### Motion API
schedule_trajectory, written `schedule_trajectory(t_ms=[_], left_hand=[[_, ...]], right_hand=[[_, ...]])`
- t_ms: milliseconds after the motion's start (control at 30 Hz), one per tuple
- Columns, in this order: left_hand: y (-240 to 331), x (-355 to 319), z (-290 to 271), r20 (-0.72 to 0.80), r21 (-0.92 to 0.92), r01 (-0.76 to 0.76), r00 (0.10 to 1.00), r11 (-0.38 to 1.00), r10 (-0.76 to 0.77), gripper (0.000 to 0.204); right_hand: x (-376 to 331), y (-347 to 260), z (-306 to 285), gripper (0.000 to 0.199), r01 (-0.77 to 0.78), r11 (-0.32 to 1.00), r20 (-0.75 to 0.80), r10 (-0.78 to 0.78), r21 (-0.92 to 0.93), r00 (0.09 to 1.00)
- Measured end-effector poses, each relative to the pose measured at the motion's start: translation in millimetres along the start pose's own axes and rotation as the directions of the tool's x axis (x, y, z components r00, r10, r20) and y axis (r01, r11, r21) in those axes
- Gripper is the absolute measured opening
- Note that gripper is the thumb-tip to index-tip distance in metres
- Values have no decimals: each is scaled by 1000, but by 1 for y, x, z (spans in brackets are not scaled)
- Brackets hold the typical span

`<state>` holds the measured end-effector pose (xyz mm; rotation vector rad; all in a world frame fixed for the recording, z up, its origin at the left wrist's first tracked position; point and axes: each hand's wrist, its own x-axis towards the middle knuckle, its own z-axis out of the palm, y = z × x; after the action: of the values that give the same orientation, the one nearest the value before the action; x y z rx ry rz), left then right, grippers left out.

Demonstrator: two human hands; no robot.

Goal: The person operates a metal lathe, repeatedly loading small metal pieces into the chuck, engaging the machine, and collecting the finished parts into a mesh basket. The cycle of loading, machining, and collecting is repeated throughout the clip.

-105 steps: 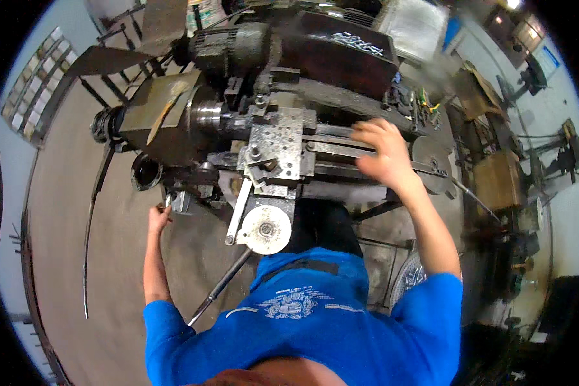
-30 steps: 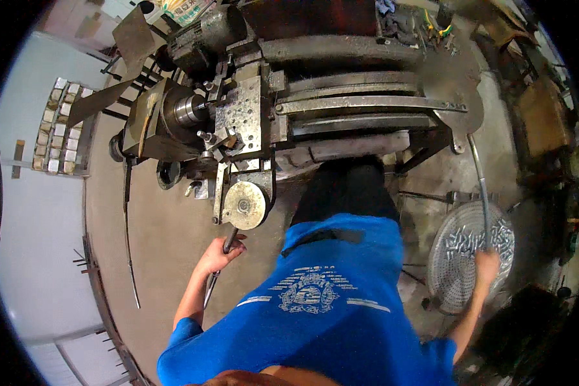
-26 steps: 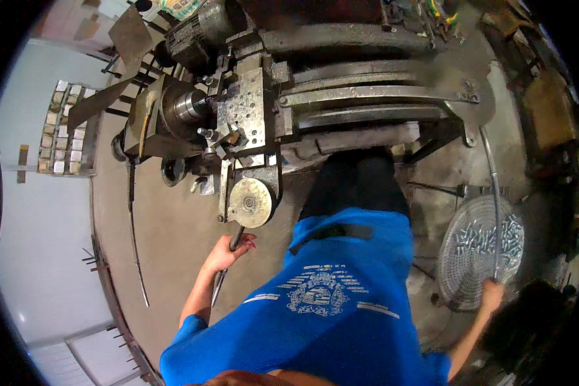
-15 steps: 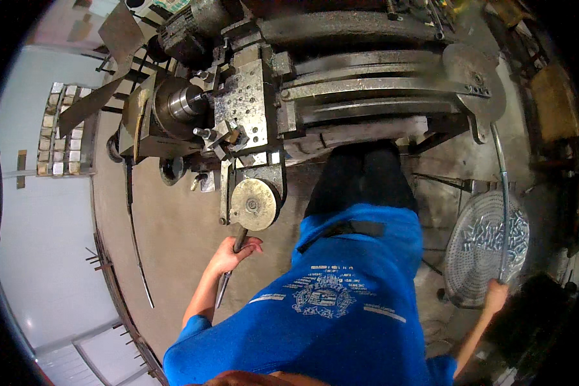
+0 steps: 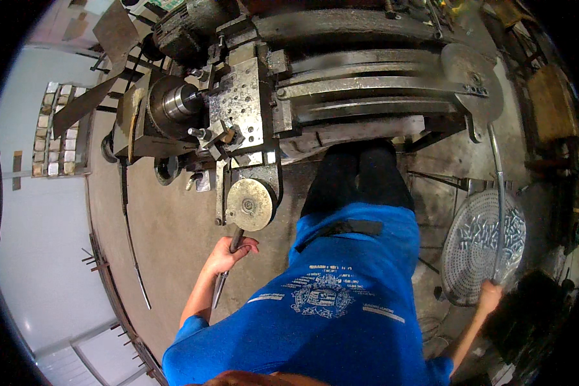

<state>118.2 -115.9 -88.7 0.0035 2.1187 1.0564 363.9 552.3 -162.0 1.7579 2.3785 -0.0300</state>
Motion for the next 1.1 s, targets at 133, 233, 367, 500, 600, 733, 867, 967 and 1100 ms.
schedule_trajectory(t_ms=[133,233,367,500,600,733,867,967,1100], left_hand=[[4,0,-2,10,-8,2,1000,1000,-2,14],[4,0,-1,4,-3,3,1000,1000,-3,14],[5,0,-1,-8,8,10,1000,1000,-9,15],[-2,1,0,-11,-12,-39,999,999,39,16],[-9,2,1,-9,-21,-29,1000,999,29,17],[-9,2,1,-10,-24,-36,999,999,35,18],[-4,1,-1,25,-51,15,1000,999,-14,18],[-1,0,-1,21,-41,43,999,998,-42,18],[-1,0,-1,21,-47,46,999,998,-45,18]], right_hand=[[-2,2,3,51,8,1000,8,-8,-23,1000],[-5,2,3,52,17,1000,-2,-17,10,1000],[-10,-2,3,53,-18,999,15,17,27,1000],[-16,-5,2,52,-28,998,31,26,51,999],[-27,-14,-7,51,-28,998,35,26,50,999],[-27,-11,-2,54,-49,997,47,47,52,998],[-33,-15,-6,54,-42,998,69,39,44,997],[-39,-17,-11,53,13,999,68,-16,49,998],[-45,-20,-10,47,27,999,39,-27,21,999]])
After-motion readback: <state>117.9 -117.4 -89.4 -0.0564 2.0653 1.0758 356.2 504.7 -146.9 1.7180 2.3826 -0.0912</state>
